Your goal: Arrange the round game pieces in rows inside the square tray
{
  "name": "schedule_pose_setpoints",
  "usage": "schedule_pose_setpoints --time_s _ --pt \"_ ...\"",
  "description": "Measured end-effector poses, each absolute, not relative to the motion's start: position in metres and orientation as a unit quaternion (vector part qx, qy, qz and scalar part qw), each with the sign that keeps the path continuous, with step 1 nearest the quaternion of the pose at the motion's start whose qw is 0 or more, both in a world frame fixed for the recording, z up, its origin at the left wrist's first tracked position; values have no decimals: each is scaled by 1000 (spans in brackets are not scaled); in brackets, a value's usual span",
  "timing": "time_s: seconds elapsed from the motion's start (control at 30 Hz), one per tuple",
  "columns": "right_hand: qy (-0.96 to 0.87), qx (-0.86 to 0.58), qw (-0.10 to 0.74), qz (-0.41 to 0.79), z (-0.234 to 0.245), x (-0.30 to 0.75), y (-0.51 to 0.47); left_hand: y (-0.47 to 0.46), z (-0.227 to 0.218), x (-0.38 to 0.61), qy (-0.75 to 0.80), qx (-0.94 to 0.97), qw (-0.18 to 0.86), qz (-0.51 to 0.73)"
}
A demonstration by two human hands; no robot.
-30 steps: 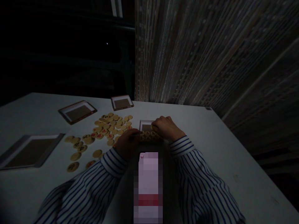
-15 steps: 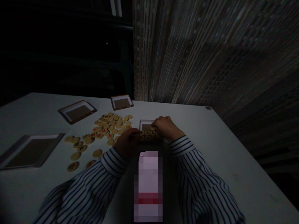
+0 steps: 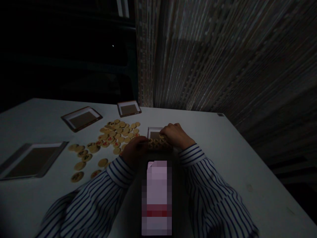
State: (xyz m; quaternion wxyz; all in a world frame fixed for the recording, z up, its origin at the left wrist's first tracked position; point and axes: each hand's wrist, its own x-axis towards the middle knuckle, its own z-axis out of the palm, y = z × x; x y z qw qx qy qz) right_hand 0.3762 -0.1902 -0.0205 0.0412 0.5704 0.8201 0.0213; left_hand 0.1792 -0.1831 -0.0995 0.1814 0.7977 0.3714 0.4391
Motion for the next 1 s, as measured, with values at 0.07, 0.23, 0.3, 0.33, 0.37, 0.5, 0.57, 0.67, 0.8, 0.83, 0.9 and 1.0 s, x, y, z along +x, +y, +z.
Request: schedule_pose_setpoints --time_s 0.07,0.23,0.3,0.33,0.37,0.5,0.57,0.67,0.8,0.83,0.9,1.0 --pt "823 566 35 25 -20 375 -191 -184 -99 179 375 794 185 442" --pt "829 557 38 31 -20 373 -191 -185 -97 179 369 793 191 446" --pt "831 554 43 32 -21 373 -190 -185 -97 179 367 792 192 448" --pt "831 553 45 32 -22 374 -190 -185 -98 179 368 791 192 448" --pt "832 553 46 32 -22 374 -190 -185 -98 179 369 791 191 449" --pt "832 551 50 26 -22 374 -190 -184 -99 179 365 793 188 451" --pt "832 552 49 26 -21 373 -190 -183 -99 180 365 794 185 449" --pt "831 554 46 25 -21 373 -191 -182 -99 179 367 797 182 443" --pt "832 552 54 20 -21 374 -191 -182 -99 179 373 796 181 441" --pt "832 552 56 20 -21 374 -191 -182 -99 179 372 796 179 443" --pt "832 552 57 21 -21 374 -190 -182 -100 179 368 797 177 445" --pt "832 551 55 25 -21 374 -191 -182 -101 179 364 801 172 443"
